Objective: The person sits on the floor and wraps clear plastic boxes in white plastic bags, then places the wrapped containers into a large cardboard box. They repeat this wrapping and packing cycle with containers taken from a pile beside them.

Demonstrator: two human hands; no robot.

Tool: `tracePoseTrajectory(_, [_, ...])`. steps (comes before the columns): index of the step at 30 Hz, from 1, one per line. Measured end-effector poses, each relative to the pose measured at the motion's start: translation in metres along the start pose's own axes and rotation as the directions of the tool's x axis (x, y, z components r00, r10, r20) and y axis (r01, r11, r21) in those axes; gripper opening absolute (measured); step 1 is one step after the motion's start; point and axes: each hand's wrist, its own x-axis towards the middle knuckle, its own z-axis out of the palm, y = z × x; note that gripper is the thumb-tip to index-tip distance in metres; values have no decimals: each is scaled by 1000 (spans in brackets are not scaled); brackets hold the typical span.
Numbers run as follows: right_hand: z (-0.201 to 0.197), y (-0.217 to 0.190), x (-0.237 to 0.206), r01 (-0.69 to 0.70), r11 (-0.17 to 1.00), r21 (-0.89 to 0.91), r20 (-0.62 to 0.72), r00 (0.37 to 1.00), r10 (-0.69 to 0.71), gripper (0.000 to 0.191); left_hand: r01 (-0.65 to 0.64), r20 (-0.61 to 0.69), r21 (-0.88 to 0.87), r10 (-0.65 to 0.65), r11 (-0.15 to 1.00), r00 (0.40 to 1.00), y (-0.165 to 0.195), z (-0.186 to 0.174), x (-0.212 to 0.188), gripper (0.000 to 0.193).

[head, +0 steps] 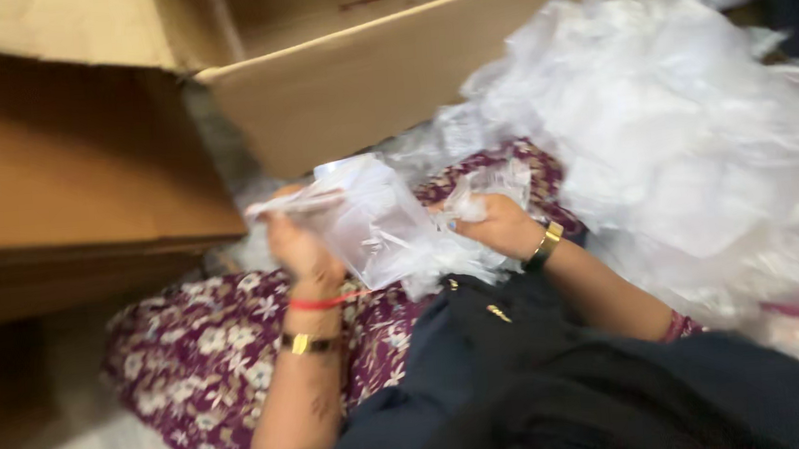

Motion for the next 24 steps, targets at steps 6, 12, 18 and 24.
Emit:
tracePoseTrajectory(6, [-9,-44,-29,175,976,127,229,953,-201,78,-447,343,381,325,809,881,38,9,-54,46])
tracePoseTrajectory(12, [0,-46,-16,270,950,157,292,906,-306,85,-23,451,-102,66,995,890,52,33,-60,48])
tracePoseTrajectory(18, [-14,-17,-20,301,952,-50,181,941,-288,45,-58,331,-97,87,994,940,46,64,-71,45])
tracePoseTrajectory(24, [-143,-29,-85,-97,696,-712,-602,594,-533,53,-127,211,14,121,992,970,60,71,-77,34])
